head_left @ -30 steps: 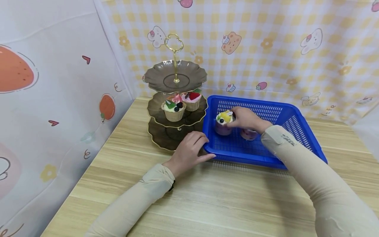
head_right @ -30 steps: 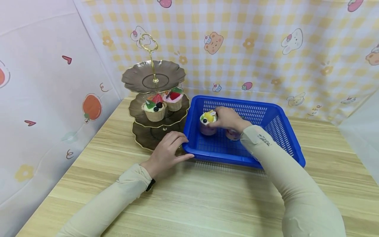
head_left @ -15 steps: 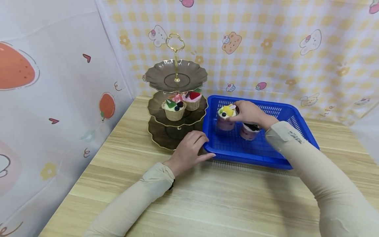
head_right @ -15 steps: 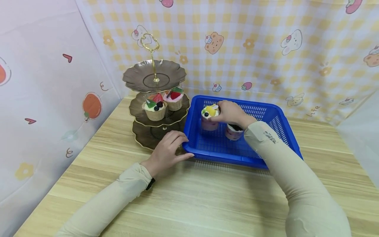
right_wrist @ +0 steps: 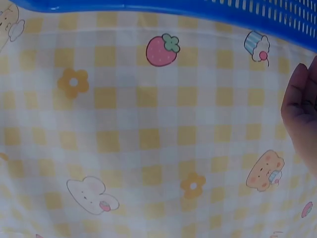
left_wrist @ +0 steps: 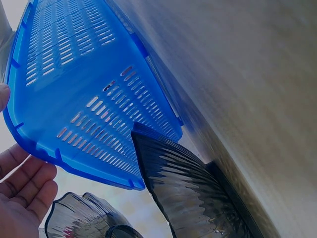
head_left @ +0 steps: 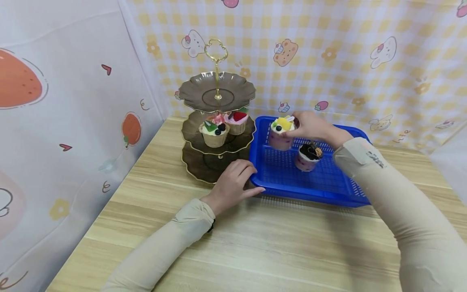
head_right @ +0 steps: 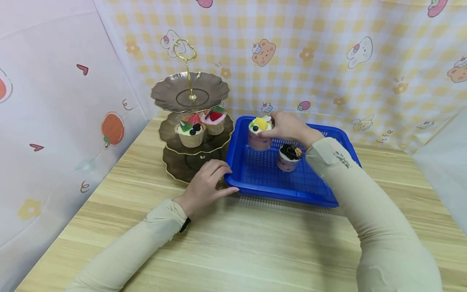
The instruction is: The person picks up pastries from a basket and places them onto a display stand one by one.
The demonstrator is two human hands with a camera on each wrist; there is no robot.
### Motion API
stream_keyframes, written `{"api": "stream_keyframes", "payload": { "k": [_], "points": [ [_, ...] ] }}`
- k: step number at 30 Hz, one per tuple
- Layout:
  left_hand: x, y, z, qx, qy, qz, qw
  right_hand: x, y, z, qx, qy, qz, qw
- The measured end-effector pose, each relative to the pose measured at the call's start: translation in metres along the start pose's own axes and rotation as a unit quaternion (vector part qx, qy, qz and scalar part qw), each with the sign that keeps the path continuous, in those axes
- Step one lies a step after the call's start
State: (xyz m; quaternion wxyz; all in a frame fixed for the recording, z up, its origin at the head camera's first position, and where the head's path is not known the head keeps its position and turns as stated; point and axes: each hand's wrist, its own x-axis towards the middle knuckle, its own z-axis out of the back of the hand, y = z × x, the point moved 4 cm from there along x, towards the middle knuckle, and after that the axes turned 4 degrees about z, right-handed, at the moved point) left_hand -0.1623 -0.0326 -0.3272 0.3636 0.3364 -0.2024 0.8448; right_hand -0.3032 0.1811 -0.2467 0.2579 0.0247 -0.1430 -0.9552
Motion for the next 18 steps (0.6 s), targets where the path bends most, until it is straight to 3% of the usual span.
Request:
{"api": "stream_keyframes", "payload": {
  "k": [9, 18],
  "points": [
    [0.001, -0.001, 0.001, 0.0, 0.004, 0.001, 1.0, 0.003, 0.009, 0.023, -0.034, -0.015, 0.001, 0.9993],
    [0.0, 0.0, 0.001, -0.002, 0.002, -0.001, 1.0, 0.007, 0.017, 0.04, -0.021, 0.002, -0.004, 0.9998]
  ]
}}
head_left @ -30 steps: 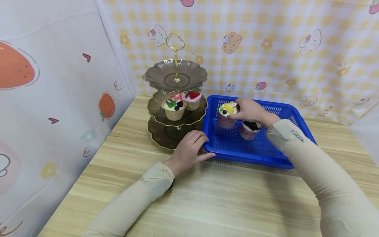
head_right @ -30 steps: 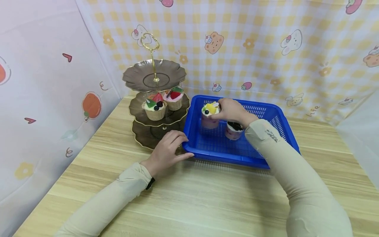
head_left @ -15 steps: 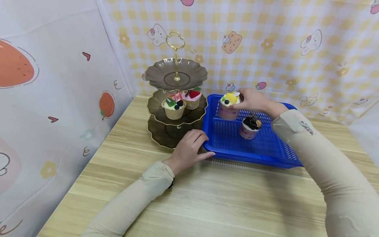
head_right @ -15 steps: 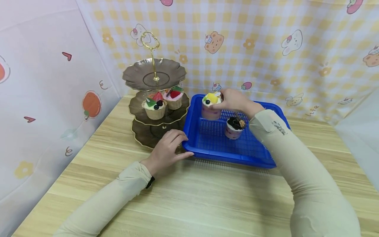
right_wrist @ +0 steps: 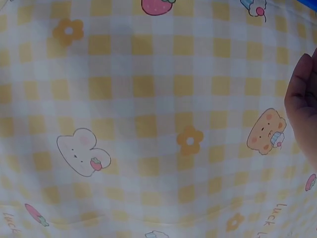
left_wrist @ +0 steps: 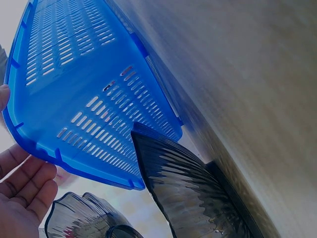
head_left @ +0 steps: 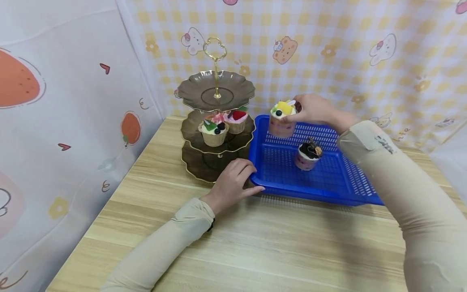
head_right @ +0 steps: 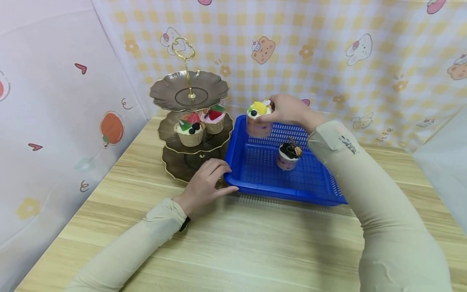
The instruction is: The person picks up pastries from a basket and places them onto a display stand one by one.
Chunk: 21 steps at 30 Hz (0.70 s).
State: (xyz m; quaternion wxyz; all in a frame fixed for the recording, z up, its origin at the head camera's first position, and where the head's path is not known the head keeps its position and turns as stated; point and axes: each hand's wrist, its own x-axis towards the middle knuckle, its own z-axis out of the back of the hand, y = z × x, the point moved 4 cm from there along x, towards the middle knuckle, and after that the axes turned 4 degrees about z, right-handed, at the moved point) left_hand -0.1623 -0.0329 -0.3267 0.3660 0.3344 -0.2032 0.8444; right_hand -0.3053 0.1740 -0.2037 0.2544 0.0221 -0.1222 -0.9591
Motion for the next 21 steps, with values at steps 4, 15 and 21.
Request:
{"api": "stream_keyframes", "payload": {
  "k": [4, 15, 21],
  "points": [
    [0.0, 0.0, -0.001, 0.001, 0.0, -0.001, 1.0, 0.001, 0.002, 0.007, 0.003, -0.003, 0.002, 1.0],
    [-0.001, 0.0, 0.0, 0.0, 0.002, 0.003, 1.0, 0.006, 0.01, 0.029, 0.0, 0.008, -0.004, 1.0],
    [0.0, 0.001, 0.0, -0.003, 0.005, 0.004, 1.0, 0.008, 0.013, 0.042, -0.004, 0.004, -0.004, 1.0]
  ]
}}
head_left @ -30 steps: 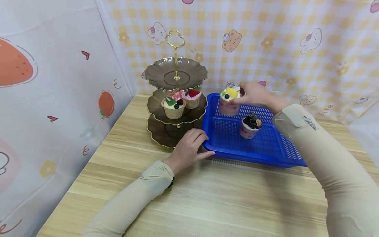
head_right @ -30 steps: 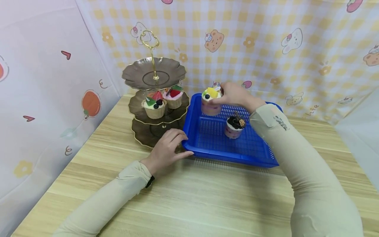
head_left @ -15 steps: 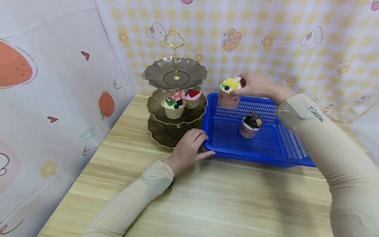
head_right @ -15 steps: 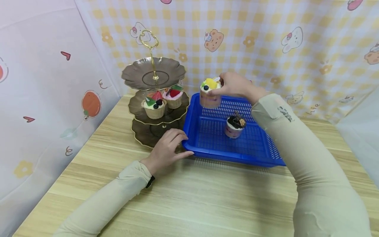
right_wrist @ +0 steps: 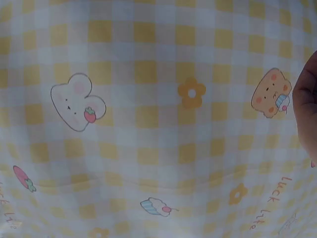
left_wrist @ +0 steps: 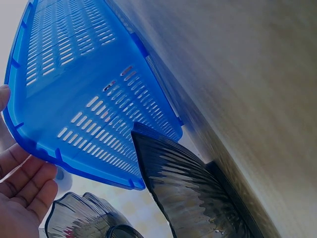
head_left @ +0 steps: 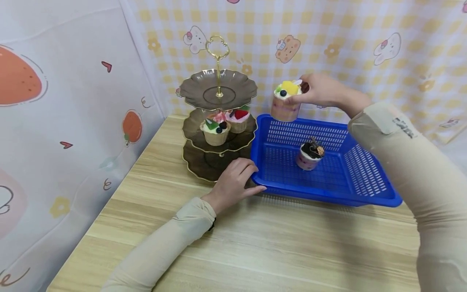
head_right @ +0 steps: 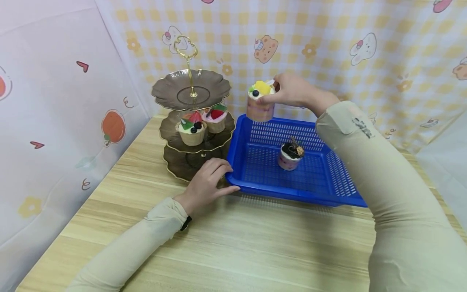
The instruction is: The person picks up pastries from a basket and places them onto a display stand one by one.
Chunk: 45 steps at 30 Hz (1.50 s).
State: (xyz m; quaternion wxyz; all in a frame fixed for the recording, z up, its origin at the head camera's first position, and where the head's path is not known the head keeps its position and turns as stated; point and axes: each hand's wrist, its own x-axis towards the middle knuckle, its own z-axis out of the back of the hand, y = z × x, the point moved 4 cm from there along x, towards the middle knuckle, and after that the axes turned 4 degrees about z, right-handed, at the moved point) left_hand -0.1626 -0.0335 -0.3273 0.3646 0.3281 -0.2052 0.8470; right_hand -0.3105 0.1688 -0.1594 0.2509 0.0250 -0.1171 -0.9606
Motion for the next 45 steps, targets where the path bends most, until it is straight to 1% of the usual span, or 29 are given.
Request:
{"api": "stream_keyframes", "payload": {
  "k": [3, 8, 13, 17, 20, 27, 34, 37, 41, 45],
  "points": [
    [0.0, -0.001, 0.0, -0.001, -0.001, 0.001, 1.0, 0.001, 0.004, 0.01, -0.012, -0.007, 0.005, 0.9999],
    [0.0, -0.001, 0.001, -0.004, -0.004, 0.0, 1.0, 0.003, 0.011, 0.027, -0.034, -0.044, 0.02, 0.9983],
    [0.001, -0.001, 0.001, -0.001, -0.005, -0.002, 1.0, 0.007, 0.014, 0.043, -0.038, -0.06, 0.002, 0.9975],
    [0.002, -0.002, 0.001, 0.0, -0.004, -0.003, 1.0, 0.01, 0.018, 0.051, -0.04, -0.073, 0.001, 0.9965],
    [0.002, -0.002, 0.001, 0.0, -0.003, -0.003, 1.0, 0.012, 0.021, 0.053, -0.041, -0.079, 0.004, 0.996],
    [0.002, -0.002, 0.001, -0.002, -0.002, -0.005, 1.0, 0.018, 0.027, 0.06, -0.027, -0.087, -0.006, 0.9958],
    [0.003, -0.002, 0.002, -0.003, 0.0, -0.001, 1.0, 0.03, 0.045, 0.067, -0.021, -0.111, 0.0, 0.9936],
    [0.003, -0.002, 0.002, -0.003, 0.002, -0.001, 1.0, 0.035, 0.054, 0.067, -0.018, -0.114, 0.003, 0.9933],
    [0.002, -0.003, 0.001, -0.003, 0.001, -0.003, 1.0, 0.042, 0.064, 0.062, -0.017, -0.108, 0.014, 0.9939],
    [0.002, -0.004, 0.001, -0.001, 0.0, -0.005, 1.0, 0.048, 0.072, 0.058, -0.031, -0.103, 0.026, 0.9938]
  ]
}}
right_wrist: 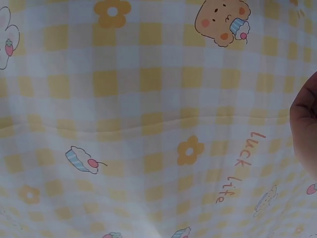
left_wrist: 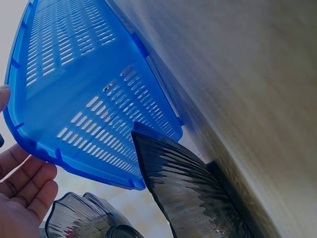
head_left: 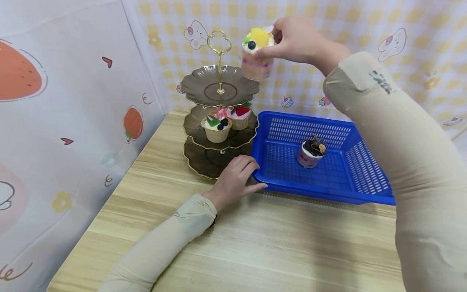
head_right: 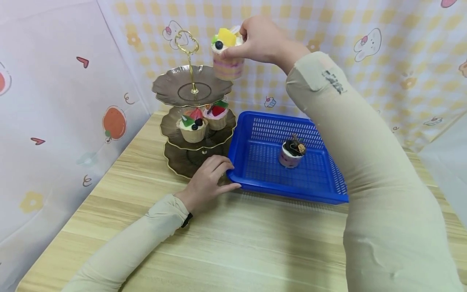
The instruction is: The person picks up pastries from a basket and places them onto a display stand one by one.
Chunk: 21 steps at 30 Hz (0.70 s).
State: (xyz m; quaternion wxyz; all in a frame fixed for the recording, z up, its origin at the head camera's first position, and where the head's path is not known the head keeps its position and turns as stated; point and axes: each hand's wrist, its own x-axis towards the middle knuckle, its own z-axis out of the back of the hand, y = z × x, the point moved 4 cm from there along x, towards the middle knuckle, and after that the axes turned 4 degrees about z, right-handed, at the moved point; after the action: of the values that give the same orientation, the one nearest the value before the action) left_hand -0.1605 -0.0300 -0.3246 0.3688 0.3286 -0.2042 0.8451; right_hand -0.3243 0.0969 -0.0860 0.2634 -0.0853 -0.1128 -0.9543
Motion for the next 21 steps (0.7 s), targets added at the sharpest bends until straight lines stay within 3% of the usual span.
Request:
{"api": "stream_keyframes", "payload": {
  "k": [16, 21],
  "points": [
    [-0.002, 0.002, -0.001, 0.003, -0.007, -0.003, 1.0, 0.018, 0.025, -0.022, -0.027, 0.008, 0.008, 0.9996],
    [-0.004, 0.003, -0.003, 0.003, -0.006, 0.0, 1.0, 0.025, 0.032, -0.031, -0.011, 0.015, 0.013, 0.9997]
  ]
}}
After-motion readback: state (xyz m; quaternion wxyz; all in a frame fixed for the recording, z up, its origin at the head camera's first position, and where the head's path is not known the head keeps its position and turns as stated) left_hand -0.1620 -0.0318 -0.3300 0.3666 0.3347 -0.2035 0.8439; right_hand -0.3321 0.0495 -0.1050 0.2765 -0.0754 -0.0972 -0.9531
